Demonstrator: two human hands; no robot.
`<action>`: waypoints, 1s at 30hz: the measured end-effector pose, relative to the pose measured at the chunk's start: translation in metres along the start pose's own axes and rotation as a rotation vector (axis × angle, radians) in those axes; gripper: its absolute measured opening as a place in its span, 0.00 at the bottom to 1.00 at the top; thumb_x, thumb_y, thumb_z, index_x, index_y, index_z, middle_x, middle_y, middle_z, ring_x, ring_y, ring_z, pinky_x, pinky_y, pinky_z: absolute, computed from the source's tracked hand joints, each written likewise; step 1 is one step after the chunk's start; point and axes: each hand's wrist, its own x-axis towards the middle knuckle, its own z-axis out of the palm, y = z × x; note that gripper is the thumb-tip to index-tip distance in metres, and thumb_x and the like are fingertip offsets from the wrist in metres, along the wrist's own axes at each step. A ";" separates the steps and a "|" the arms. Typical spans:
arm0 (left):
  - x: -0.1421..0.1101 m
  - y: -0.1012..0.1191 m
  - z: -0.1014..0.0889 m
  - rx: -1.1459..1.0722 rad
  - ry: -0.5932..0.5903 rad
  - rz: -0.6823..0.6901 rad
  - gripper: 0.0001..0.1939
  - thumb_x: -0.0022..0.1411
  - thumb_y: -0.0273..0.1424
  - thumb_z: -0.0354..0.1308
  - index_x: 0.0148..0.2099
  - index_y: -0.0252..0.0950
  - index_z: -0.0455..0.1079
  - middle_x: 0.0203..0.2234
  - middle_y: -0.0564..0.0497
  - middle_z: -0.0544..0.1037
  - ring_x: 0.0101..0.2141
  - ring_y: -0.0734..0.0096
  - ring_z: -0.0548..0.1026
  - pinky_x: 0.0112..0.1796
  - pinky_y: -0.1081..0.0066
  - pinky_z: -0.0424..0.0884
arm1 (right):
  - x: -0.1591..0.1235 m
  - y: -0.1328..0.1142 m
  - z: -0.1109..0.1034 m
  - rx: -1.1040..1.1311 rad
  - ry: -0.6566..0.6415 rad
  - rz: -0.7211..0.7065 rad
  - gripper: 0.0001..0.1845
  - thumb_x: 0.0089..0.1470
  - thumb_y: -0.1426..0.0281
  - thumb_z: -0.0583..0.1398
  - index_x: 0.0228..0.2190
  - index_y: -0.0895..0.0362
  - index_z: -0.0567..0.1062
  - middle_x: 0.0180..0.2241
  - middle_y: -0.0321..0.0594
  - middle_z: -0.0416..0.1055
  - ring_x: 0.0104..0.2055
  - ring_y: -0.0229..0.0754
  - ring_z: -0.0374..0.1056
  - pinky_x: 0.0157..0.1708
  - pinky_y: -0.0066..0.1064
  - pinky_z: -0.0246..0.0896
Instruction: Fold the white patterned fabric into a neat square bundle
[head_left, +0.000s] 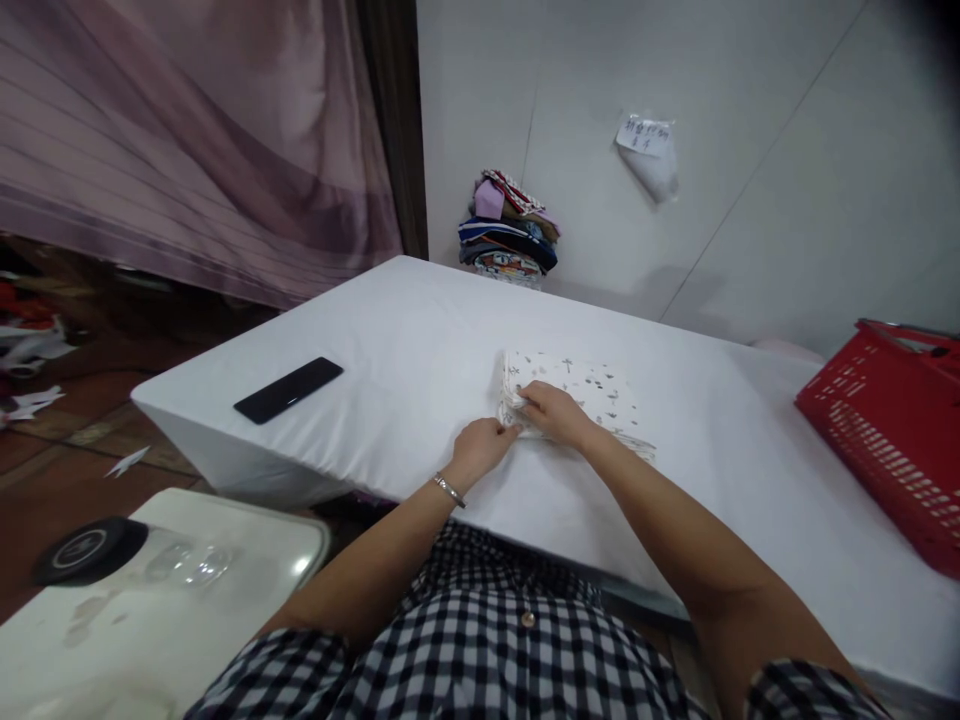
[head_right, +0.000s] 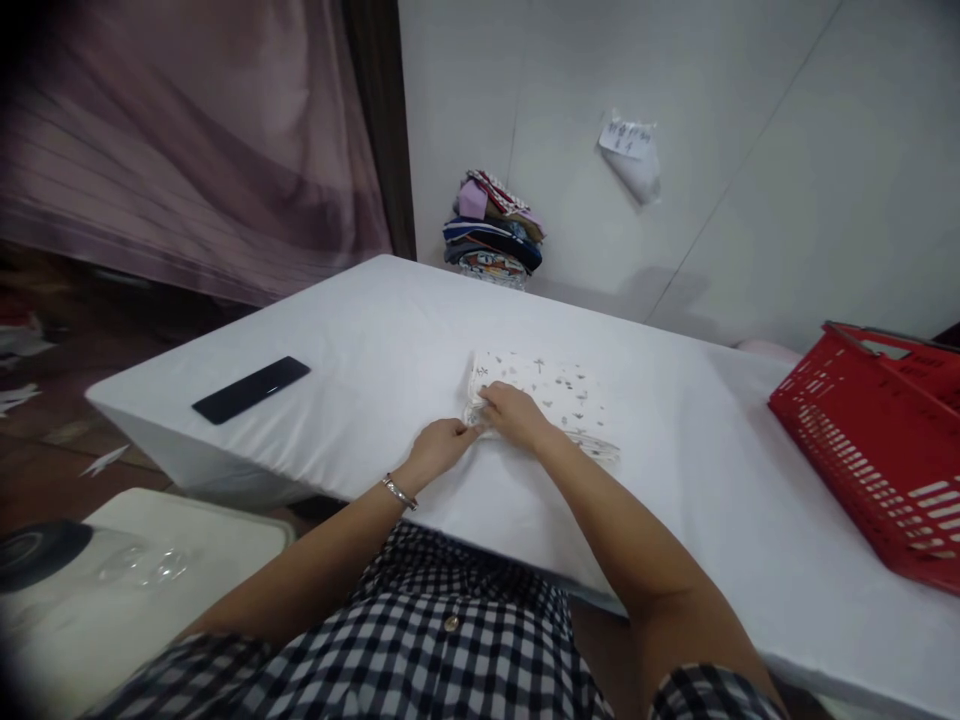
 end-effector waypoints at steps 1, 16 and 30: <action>0.001 0.001 0.002 -0.005 0.008 -0.003 0.25 0.57 0.51 0.46 0.27 0.36 0.72 0.24 0.46 0.76 0.26 0.66 0.70 0.25 0.71 0.54 | 0.000 0.000 0.001 -0.004 -0.008 -0.001 0.11 0.53 0.77 0.54 0.39 0.56 0.71 0.38 0.40 0.69 0.41 0.40 0.63 0.41 0.28 0.55; 0.011 -0.009 0.004 -0.767 0.008 -0.173 0.13 0.48 0.38 0.57 0.21 0.36 0.61 0.12 0.59 0.61 0.17 0.79 0.59 0.20 0.76 0.54 | -0.004 -0.015 0.009 -0.142 -0.100 -0.024 0.12 0.54 0.78 0.53 0.38 0.57 0.71 0.38 0.41 0.69 0.42 0.41 0.63 0.39 0.29 0.54; 0.002 -0.003 0.002 -1.221 -0.048 -0.267 0.09 0.46 0.29 0.61 0.27 0.34 0.62 0.21 0.51 0.73 0.26 0.72 0.74 0.31 0.72 0.70 | -0.011 -0.019 0.019 -0.215 -0.063 0.040 0.10 0.55 0.77 0.52 0.37 0.57 0.70 0.37 0.40 0.67 0.41 0.40 0.62 0.37 0.28 0.53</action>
